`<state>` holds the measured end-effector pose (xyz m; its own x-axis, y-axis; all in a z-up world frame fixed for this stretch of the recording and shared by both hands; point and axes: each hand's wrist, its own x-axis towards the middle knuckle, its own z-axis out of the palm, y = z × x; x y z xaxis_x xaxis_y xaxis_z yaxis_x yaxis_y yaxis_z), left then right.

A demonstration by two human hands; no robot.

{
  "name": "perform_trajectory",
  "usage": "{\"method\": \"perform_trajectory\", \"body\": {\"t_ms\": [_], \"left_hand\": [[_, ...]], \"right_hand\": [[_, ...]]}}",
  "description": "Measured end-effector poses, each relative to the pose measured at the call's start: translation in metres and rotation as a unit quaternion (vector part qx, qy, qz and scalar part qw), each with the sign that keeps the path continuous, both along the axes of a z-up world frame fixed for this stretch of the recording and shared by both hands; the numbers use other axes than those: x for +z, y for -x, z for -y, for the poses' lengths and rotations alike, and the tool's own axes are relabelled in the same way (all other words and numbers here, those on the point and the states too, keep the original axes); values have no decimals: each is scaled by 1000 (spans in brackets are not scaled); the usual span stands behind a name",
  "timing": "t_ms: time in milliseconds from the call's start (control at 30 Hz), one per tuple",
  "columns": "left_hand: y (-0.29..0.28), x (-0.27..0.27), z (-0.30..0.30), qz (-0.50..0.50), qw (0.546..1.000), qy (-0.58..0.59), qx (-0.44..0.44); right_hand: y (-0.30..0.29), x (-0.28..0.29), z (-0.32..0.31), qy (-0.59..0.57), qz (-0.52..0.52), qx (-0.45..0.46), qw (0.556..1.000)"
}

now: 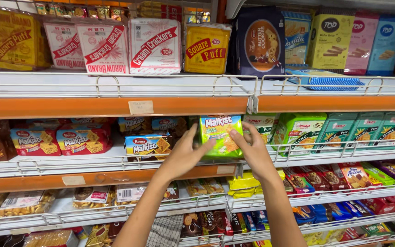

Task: The person takes various snack and candy packages from a box and the shelves, scans them with a handheld scanner, and places them into cardboard boxes.

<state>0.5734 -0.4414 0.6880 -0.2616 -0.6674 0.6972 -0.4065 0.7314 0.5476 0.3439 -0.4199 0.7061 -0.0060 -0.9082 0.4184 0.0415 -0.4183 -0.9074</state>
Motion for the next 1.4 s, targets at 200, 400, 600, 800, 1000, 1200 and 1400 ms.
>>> {"method": "perform_trajectory", "body": {"t_ms": [200, 400, 600, 800, 1000, 1200, 1400], "left_hand": [[2, 37, -17, -51, 990, -128, 34], [4, 34, 4, -6, 998, -50, 25], [13, 29, 11, 48, 991, -73, 99], [20, 23, 3, 71, 984, -62, 154], [25, 30, -10, 75, 986, -88, 122], [33, 32, -26, 43, 983, -102, 144], [69, -31, -64, -95, 971, 166, 141]], "right_hand": [[-4, 2, 10, 66, -32, -14, 997], [-8, 2, 10, 104, -79, -9, 991], [-13, -3, 21, 137, -80, -31, 987], [-16, -4, 10, 175, -192, -122, 958], [-17, -5, -2, 151, -282, -190, 928], [-26, -14, -9, 226, -245, -240, 912], [-36, -54, -53, 225, -95, -262, 934]]}}
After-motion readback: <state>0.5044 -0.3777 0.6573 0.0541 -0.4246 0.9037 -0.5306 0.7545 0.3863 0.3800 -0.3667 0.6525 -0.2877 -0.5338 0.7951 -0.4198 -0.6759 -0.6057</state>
